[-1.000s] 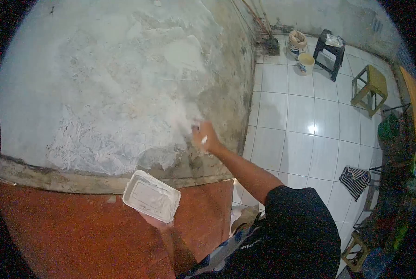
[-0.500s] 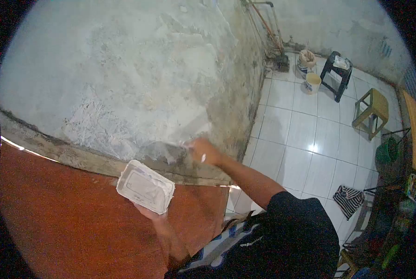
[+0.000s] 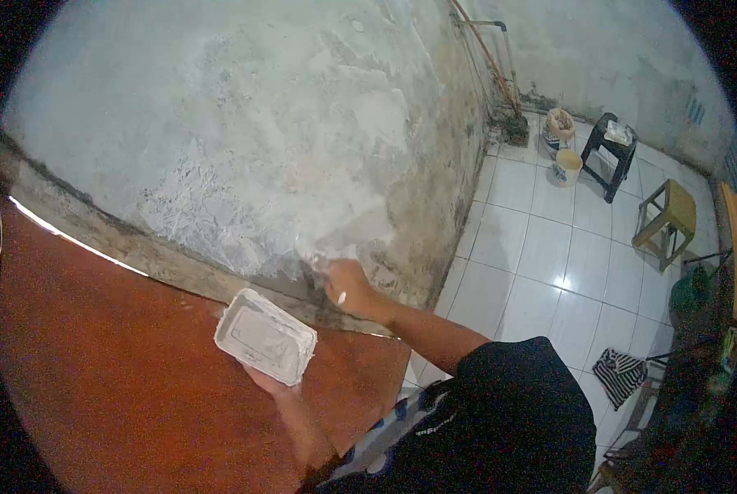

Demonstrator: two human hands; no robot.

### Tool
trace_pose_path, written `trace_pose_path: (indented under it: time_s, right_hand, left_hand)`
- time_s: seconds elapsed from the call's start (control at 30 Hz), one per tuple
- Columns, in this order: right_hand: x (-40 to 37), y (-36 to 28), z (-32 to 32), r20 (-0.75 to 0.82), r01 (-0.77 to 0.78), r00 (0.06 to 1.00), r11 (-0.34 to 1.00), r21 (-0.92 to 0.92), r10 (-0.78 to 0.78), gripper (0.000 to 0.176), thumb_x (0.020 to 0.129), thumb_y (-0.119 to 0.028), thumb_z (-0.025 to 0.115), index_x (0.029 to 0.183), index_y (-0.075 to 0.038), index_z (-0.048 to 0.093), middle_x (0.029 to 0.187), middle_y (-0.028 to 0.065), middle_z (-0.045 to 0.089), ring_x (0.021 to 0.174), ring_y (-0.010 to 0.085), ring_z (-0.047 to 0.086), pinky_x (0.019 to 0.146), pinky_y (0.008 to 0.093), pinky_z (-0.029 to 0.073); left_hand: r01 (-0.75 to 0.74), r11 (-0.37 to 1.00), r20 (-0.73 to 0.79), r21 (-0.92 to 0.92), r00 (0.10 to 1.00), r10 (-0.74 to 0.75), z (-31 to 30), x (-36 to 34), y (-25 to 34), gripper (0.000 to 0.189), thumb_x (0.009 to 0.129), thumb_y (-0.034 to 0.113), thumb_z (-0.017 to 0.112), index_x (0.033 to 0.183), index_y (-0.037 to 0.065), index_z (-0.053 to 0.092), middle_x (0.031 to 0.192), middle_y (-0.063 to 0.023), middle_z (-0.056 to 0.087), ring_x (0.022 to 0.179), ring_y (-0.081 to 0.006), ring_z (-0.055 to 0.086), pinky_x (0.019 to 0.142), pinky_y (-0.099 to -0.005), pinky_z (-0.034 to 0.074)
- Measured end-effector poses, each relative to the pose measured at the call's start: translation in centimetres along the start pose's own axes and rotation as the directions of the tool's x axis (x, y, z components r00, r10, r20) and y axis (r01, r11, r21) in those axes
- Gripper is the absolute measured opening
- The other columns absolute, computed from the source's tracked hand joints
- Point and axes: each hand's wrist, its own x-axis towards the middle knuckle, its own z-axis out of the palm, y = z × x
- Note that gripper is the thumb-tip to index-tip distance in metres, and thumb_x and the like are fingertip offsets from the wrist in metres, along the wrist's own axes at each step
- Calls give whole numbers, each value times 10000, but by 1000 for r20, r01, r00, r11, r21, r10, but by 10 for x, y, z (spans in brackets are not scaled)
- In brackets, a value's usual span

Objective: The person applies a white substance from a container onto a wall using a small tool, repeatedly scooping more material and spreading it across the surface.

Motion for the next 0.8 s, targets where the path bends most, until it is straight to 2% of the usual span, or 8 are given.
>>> trace_pose_path:
  time_s: [0.1,0.23,0.33,0.4,0.57,0.63,0.73,0.8]
  right_hand:
    - [-18,13,-5,-219,382,914,904,192,-340,247,755,-43,530,977,-24,637,832,231,621,737,387,594,648,420,482]
    - [4,27,-48,-93,-264,944,896,356,316,261,801,-87,520,1019,24,612,765,248,605,726,358,621,648,412,474]
    - [38,86,-38,-362,-30,928,987,161,87,258,813,-97,521,1018,33,607,777,265,598,755,370,621,660,434,459]
    - [53,88,-50,-386,-329,843,927,182,375,243,811,-109,531,985,41,611,786,279,594,778,405,605,672,457,451]
    - [96,149,-26,-490,-300,808,944,136,327,219,806,-135,536,921,32,619,803,285,594,793,435,583,690,472,447]
    - [100,153,-20,-504,-327,797,940,101,332,217,806,-145,535,910,24,623,808,284,596,796,438,580,697,475,448]
    - [100,150,-7,-483,-273,822,953,130,301,235,816,-164,525,916,25,623,810,275,600,783,421,587,691,471,453]
    - [85,133,21,-635,84,773,989,121,13,229,814,-154,520,917,26,618,798,262,601,757,414,587,661,469,458]
  left_hand:
    - [-18,997,-31,82,999,21,-25,1,1,606,905,495,372,1397,150,294,1401,-86,359,1227,-330,406,1007,-527,342]
    - [-31,995,11,90,999,30,-22,2,3,605,900,488,392,1392,147,302,1397,-83,362,1226,-325,406,1002,-527,349]
    - [-35,994,25,103,999,33,-11,2,1,606,899,484,400,1392,147,299,1403,-81,353,1226,-321,406,1003,-529,346]
    - [-19,996,19,89,1000,17,-17,2,3,606,899,484,399,1392,147,297,1406,-80,348,1226,-318,406,1004,-523,347]
    - [-16,995,-41,95,999,20,-12,0,5,600,907,487,385,1394,151,292,1411,-75,339,1234,-311,396,1012,-499,346]
    - [-18,979,112,205,994,-5,-12,-3,8,588,913,487,371,1392,153,297,1413,-71,338,1243,-307,385,1023,-485,334]
    - [36,995,187,89,981,-53,-4,-1,8,579,919,482,358,1391,151,300,1413,-72,337,1247,-303,381,1032,-484,322]
    - [-18,991,92,135,996,5,-6,-1,4,579,920,484,355,1389,149,303,1411,-74,338,1245,-302,384,1031,-483,324]
